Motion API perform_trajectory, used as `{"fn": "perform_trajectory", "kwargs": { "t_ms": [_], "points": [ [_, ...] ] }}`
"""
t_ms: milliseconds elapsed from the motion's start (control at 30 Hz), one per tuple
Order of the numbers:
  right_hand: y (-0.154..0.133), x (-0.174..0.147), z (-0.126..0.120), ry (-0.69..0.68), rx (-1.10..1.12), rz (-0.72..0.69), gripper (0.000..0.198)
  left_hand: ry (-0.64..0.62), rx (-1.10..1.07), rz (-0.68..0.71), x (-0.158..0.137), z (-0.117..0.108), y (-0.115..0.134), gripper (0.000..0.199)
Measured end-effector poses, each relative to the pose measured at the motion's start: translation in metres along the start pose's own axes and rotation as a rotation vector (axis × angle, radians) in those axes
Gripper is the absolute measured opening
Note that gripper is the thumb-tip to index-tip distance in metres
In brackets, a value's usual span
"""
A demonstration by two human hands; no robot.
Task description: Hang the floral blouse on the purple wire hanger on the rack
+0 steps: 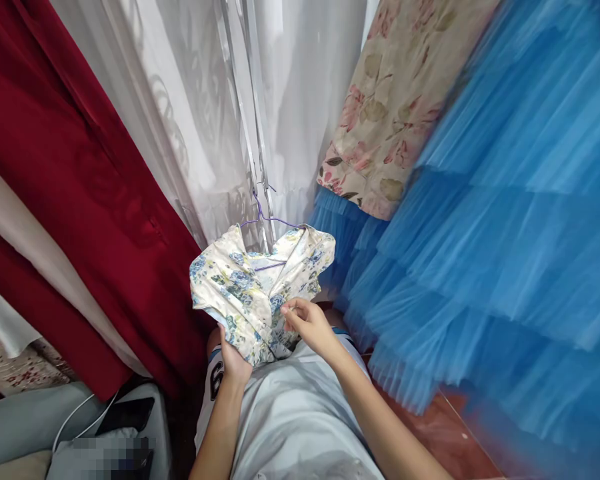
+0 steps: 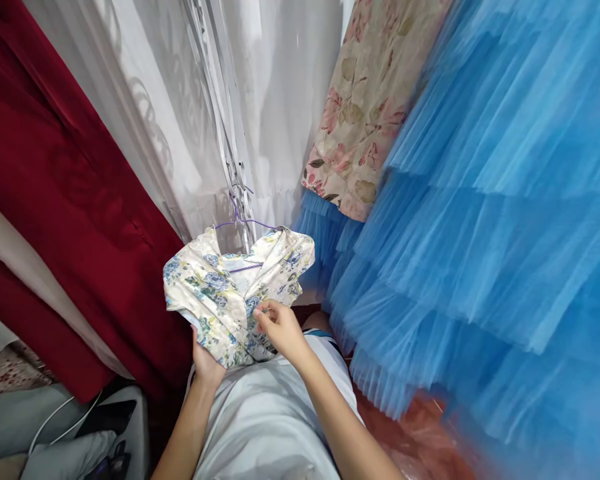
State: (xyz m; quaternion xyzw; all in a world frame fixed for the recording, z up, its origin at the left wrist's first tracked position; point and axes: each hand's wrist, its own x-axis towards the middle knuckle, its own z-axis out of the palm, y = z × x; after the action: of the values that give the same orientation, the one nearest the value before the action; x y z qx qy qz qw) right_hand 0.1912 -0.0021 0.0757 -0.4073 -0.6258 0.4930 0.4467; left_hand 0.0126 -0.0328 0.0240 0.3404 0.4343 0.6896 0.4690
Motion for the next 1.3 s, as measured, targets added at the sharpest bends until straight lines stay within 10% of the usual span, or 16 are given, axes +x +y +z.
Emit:
{"fn": "perform_trajectory", "kwargs": {
  "t_ms": [400,600,800,1300],
  "points": [
    [-0.001,0.043,0.012,0.036,-0.226,0.062,0.019,-0.028,0.075,-0.042,0.002,0.001,-0.026,0.031],
    [0.007,0.032,0.014,-0.022,-0.226,0.062,0.022,0.430,0.385,0.515,0.008,-0.021,-0.016,0.034],
    [0.001,0.030,0.022,-0.094,-0.184,0.050,0.020,-0.050,0.696,0.639,0.007,0.011,-0.014,0.027],
    [-0.011,0.055,0.004,-0.036,0.267,0.132,0.023,-0.210,0.768,0.657,0.018,0.024,-0.014,0.011]
  ]
}}
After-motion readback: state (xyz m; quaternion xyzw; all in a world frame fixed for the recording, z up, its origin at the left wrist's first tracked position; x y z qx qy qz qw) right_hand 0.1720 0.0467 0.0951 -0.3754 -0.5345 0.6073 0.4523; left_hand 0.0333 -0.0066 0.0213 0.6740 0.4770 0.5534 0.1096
